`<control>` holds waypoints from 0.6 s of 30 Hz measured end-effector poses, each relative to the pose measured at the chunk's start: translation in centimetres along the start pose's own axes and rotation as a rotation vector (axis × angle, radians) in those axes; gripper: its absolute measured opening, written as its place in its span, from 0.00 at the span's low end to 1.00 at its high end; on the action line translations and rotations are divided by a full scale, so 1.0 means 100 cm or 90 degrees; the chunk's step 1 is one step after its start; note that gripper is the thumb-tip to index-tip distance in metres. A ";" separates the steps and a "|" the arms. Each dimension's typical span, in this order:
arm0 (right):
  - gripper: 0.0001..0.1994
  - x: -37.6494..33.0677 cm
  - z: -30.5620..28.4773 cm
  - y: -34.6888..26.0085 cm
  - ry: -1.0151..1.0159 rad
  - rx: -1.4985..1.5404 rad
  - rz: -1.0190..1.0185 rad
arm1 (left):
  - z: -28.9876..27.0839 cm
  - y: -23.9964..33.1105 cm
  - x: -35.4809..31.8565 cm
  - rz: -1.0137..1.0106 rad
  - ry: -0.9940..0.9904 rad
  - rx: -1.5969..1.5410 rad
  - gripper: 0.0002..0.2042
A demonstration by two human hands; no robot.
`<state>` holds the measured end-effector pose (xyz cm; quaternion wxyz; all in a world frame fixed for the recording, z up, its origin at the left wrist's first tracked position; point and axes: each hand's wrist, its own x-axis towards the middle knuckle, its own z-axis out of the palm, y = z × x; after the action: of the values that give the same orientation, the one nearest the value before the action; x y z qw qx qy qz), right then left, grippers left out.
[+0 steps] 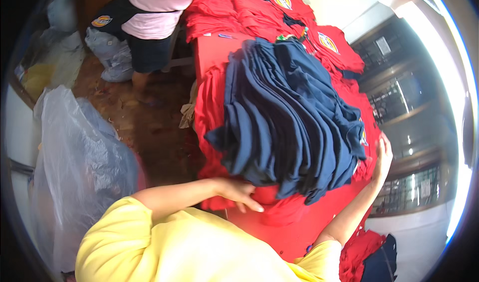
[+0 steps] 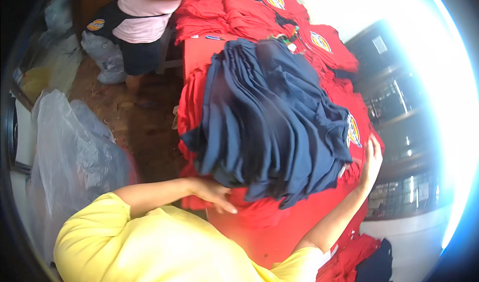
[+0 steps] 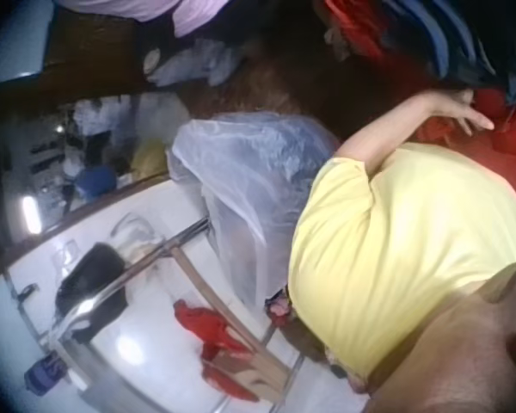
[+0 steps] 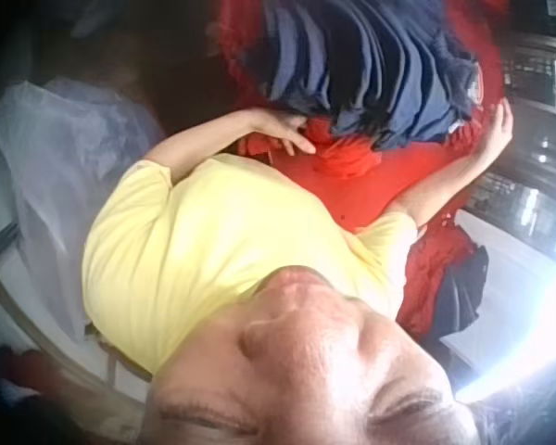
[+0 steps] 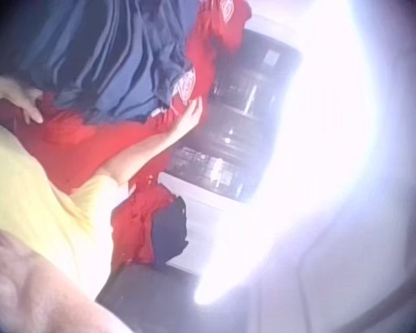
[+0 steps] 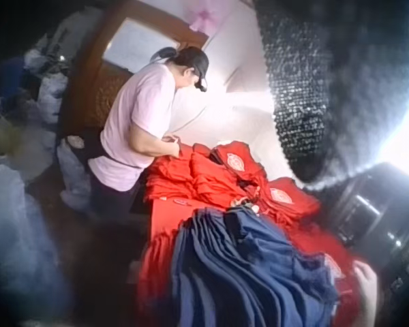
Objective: The person sorts and stacks dark blue and red shirts on a table, writes on a small notepad using a pen, and points to specific details on the garments while working alongside another person.
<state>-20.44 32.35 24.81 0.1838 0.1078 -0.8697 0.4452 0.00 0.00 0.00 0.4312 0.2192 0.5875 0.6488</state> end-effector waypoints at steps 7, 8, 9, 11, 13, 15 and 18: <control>0.25 -0.147 0.115 -0.095 -0.005 -0.524 -0.382 | 0.052 -0.004 0.183 0.143 -0.048 0.025 0.41; 0.26 -0.157 0.129 -0.070 -0.008 -0.571 -0.359 | 0.049 -0.027 0.224 0.159 -0.059 0.092 0.39; 0.27 -0.170 0.133 -0.039 -0.017 -0.624 -0.325 | 0.060 -0.019 0.221 0.120 -0.086 0.130 0.37; 0.27 -0.194 0.133 -0.001 -0.033 -0.549 -0.325 | 0.072 0.003 0.182 0.045 -0.143 0.240 0.32; 0.25 -0.225 0.120 0.012 -0.079 -0.491 -0.327 | 0.080 0.017 0.127 0.046 -0.256 0.435 0.28; 0.23 -0.240 0.114 0.011 -0.124 -0.423 -0.306 | 0.062 0.047 0.075 0.255 -0.404 0.526 0.26; 0.13 -0.234 0.072 -0.009 -0.158 -0.234 -0.271 | 0.030 0.130 0.016 0.222 -0.186 0.492 0.17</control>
<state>-0.49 26.53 11.88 0.1817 0.3062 -0.9093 0.2154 -2.42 3.80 12.66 0.2804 0.5490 0.6739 0.4072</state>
